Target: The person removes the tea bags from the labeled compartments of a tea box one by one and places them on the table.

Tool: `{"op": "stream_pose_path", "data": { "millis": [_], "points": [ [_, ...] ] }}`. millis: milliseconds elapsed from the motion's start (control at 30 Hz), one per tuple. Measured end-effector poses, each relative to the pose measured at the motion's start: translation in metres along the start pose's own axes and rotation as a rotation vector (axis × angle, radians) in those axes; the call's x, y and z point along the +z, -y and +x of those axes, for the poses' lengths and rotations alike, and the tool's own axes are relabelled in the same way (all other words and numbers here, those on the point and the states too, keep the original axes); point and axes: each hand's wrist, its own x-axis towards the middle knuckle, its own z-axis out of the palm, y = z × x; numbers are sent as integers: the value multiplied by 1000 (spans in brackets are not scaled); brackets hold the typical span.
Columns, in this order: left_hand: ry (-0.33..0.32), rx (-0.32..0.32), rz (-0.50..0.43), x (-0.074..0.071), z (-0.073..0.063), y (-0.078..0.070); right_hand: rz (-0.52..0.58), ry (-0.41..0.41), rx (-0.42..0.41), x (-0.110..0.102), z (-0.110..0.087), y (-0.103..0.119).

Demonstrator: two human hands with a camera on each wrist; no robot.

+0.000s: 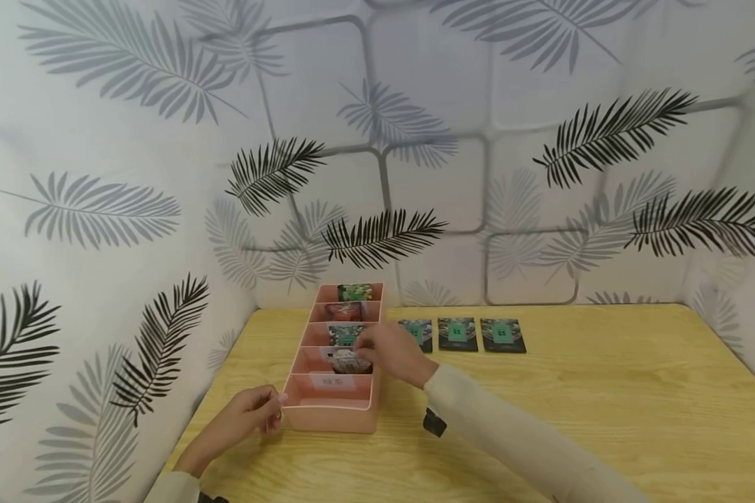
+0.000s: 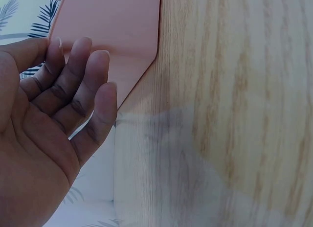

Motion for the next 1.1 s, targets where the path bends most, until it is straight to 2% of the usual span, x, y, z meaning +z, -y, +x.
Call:
{"op": "stream_pose_path", "data": {
  "millis": [133,367,633,800,1100],
  "points": [
    [-1,-1,10,0,-1,-1,2,-61,-14,-4,2,0],
    [-3,-8,3,1,-1,-1,86,-154,-33,-17,1,5],
    [-6,-4,2,0,0,-4,78,-258,-34,-36,-7,-1],
    [1,3,8,-1,1,-4,81,-284,12,-49,-15,-8],
    [-9,0,18,1,0,-2,97,-257,82,-67,-32,-23]
  ]
}}
